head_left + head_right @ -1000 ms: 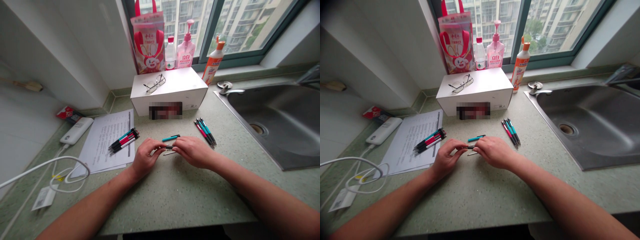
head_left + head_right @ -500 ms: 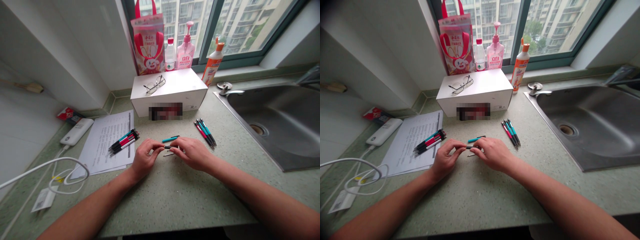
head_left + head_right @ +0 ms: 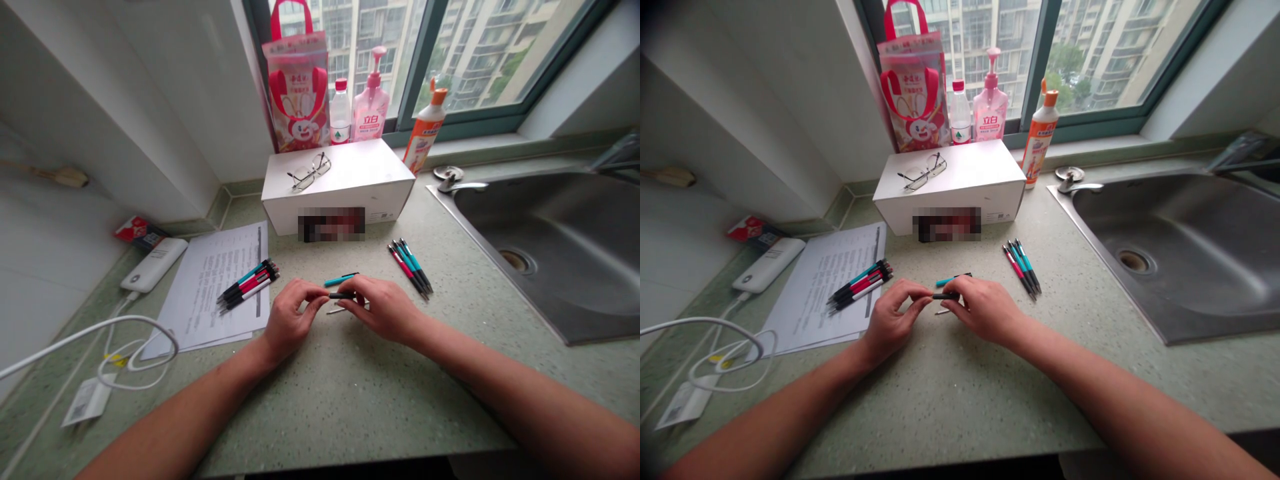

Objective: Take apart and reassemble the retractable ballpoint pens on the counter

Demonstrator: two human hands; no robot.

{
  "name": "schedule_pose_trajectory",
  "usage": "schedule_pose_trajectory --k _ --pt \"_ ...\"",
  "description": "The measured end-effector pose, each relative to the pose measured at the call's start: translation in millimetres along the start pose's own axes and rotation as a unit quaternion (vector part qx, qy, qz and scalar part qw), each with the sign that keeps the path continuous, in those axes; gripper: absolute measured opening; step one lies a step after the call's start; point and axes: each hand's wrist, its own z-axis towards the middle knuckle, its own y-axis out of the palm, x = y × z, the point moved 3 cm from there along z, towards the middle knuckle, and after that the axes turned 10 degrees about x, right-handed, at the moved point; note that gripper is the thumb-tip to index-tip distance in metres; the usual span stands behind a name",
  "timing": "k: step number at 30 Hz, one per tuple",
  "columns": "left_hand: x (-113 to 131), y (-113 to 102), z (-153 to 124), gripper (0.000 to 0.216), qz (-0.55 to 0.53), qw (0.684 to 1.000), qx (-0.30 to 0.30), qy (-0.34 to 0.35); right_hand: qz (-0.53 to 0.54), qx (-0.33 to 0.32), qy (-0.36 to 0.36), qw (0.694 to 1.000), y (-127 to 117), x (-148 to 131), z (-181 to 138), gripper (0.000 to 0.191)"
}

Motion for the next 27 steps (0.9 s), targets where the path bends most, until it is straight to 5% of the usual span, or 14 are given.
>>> schedule_pose_trajectory --k 27 --pt "1.7 1.5 -2.9 0.005 0.034 0.999 -0.022 0.004 -0.01 0.056 -0.061 0.996 0.0 -4.4 -2.3 0.015"
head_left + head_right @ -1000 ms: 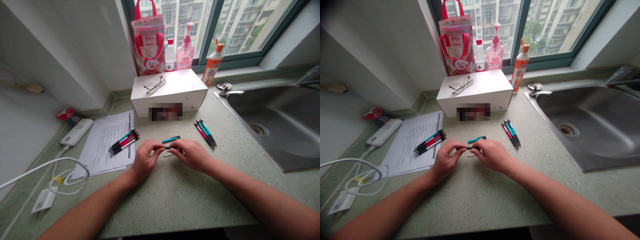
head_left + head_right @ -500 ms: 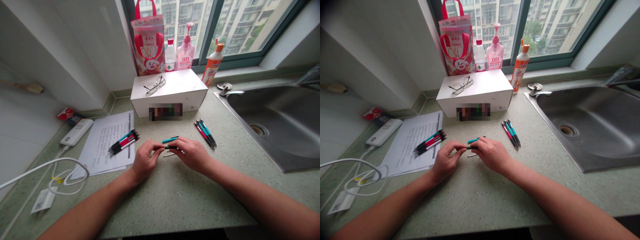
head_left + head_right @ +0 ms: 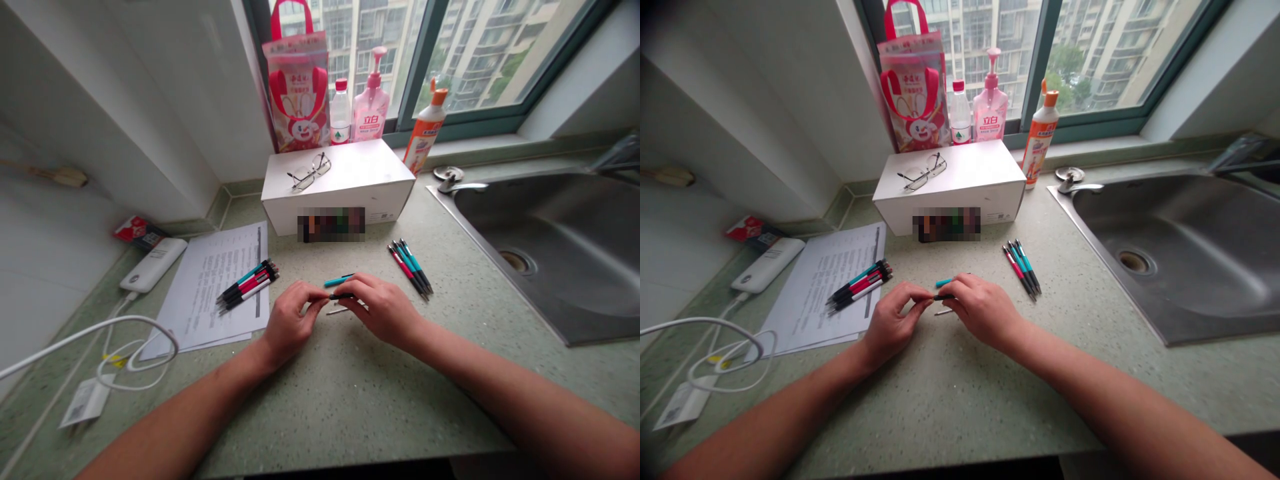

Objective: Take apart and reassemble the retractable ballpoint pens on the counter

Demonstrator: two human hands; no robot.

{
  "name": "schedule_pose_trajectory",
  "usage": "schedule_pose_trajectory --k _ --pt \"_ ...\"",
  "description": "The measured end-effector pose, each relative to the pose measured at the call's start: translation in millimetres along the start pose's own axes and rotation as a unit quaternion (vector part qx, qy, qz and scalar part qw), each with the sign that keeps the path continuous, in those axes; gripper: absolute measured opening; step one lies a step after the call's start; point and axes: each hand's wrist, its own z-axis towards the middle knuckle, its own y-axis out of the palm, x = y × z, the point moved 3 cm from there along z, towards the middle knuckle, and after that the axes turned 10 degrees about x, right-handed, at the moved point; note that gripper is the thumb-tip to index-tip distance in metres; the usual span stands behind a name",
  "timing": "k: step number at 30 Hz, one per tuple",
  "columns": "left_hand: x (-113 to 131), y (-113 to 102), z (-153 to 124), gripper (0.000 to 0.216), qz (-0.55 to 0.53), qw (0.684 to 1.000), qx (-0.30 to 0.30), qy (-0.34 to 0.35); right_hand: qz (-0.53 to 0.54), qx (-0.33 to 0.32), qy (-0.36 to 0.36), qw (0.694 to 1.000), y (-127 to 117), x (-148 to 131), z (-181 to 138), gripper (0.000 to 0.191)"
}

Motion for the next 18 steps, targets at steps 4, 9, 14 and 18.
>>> schedule_pose_trajectory --k 4,9,14,18 --pt "1.1 0.2 0.3 0.006 -0.009 1.0 0.0 0.003 -0.006 -0.012 -0.01 1.0 -1.4 -1.3 1.0 0.01" --pt "0.5 -0.1 0.5 0.006 -0.007 1.0 0.005 0.005 0.046 -0.042 0.011 0.998 0.8 -3.2 0.8 0.011" --pt "1.8 -0.2 1.4 0.008 -0.009 1.0 0.002 0.02 0.06 -0.031 -0.006 0.998 4.7 -5.1 -0.1 0.011" --pt "-1.0 -2.5 2.6 0.005 0.019 1.0 0.008 -0.003 0.005 -0.024 -0.002 1.0 -2.0 -2.3 1.3 0.014"
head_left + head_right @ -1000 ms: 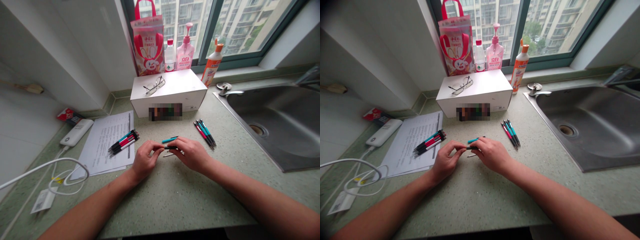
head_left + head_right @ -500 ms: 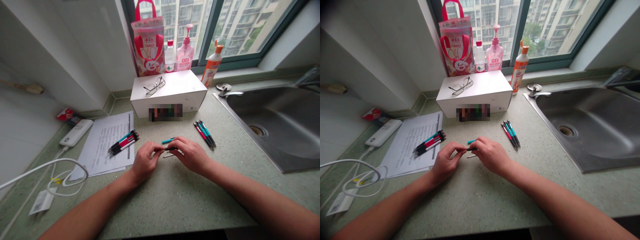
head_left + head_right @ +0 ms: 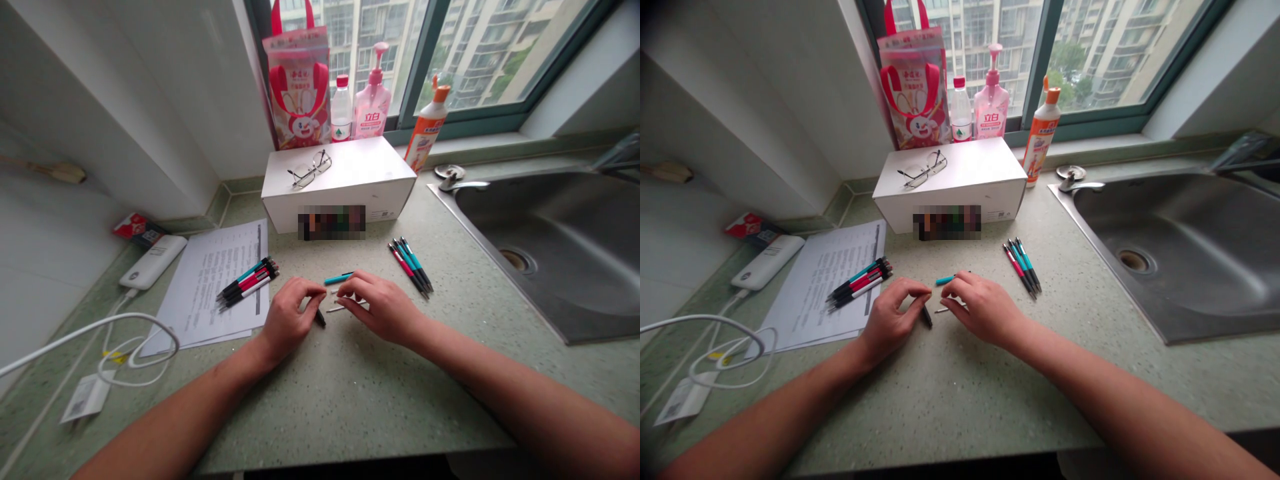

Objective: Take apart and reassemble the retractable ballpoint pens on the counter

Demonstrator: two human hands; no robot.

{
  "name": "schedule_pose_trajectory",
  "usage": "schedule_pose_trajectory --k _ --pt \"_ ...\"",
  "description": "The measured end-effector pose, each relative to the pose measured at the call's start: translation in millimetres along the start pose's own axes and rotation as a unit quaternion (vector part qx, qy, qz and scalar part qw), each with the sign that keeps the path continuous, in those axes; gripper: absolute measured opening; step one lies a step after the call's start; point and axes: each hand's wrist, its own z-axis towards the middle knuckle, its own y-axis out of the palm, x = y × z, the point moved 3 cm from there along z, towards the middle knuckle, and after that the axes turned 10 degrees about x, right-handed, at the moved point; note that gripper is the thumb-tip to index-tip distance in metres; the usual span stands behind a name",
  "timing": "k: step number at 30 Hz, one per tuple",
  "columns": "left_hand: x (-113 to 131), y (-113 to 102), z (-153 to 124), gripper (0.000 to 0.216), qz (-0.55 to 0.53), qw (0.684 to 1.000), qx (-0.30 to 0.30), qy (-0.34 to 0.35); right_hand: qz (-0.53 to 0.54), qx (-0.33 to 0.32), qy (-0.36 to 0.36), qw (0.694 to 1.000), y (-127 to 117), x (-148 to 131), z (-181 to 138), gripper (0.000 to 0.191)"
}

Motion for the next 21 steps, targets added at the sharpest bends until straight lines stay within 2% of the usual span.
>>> schedule_pose_trajectory --k 3,6,9,12,15,18,21 --pt "-6 0 0 0.006 0.047 0.998 -0.015 -0.025 -0.024 -0.002 -0.029 0.999 -4 0 1 0.017" --pt "-13 2 -1 0.008 0.092 0.994 -0.042 -0.043 -0.018 -0.028 -0.099 0.995 1 -7 0 0.015" --pt "-17 5 -2 0.009 0.12 0.991 -0.057 -0.029 -0.015 -0.067 -0.176 0.982 11 -20 -4 0.015" --pt "-19 7 -4 0.01 0.121 0.99 -0.065 -0.018 -0.019 -0.1 -0.223 0.969 17 -34 -7 0.017" --pt "-19 8 -4 0.011 0.119 0.99 -0.069 -0.023 -0.011 -0.12 -0.233 0.965 19 -42 -9 0.017" --pt "-19 6 -3 0.013 0.116 0.991 -0.066 -0.029 0.002 -0.11 -0.215 0.97 17 -42 -8 0.017" --pt "-21 1 -1 0.011 0.096 0.994 -0.032 -0.05 0.004 -0.091 -0.186 0.978 17 -41 -6 0.02"
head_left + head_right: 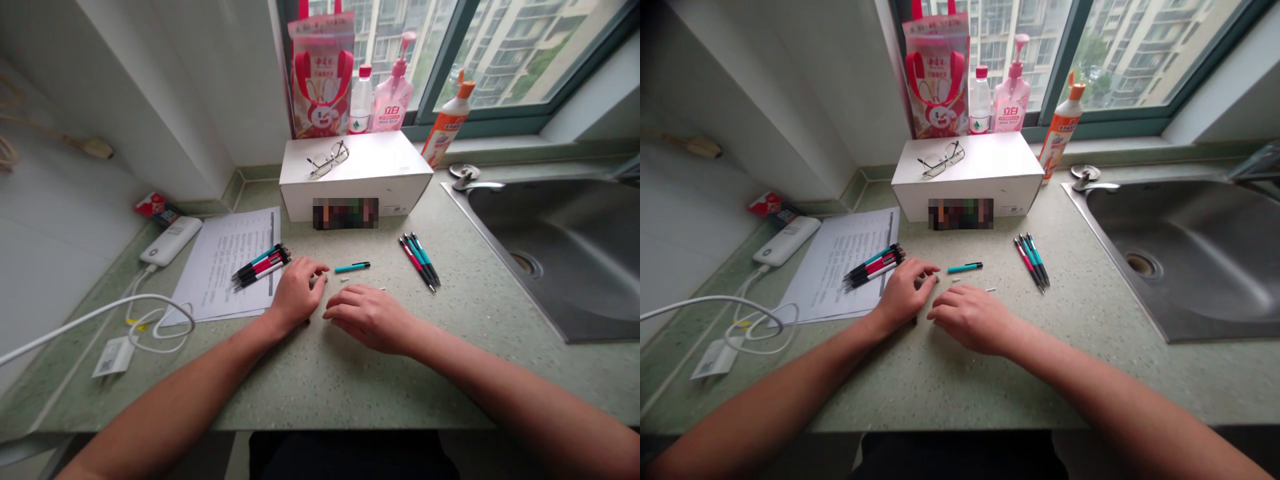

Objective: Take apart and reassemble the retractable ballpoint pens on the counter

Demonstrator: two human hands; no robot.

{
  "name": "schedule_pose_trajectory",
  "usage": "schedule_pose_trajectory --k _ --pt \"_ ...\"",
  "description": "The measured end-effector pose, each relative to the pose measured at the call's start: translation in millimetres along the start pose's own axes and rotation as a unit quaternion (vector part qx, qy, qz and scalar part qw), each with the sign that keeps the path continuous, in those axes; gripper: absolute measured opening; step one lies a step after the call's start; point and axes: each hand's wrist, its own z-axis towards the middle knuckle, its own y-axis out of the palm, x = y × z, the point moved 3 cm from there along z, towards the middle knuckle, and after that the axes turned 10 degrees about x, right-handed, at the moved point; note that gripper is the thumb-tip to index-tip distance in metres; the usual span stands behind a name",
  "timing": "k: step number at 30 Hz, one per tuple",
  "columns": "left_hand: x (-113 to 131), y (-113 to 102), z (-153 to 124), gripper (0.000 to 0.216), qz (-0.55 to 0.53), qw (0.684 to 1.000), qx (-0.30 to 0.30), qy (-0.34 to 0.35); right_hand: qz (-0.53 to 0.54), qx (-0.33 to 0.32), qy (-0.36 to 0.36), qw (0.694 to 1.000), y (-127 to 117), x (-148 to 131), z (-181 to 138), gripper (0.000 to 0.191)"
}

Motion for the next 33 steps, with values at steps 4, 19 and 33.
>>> schedule_pose_trajectory --k 4,19,33 --pt "-7 -8 5 0.013 -0.051 0.995 0.073 -0.048 -0.025 -0.047 0.002 0.999 15 -9 6 0.024" --pt "-3 -8 3 0.009 -0.023 0.997 0.067 -0.006 -0.132 -0.065 -0.047 0.988 33 -33 9 0.016" --pt "3 2 -4 0.005 0.086 0.995 -0.04 0.041 0.185 0.243 0.247 0.919 -22 31 -11 0.022"
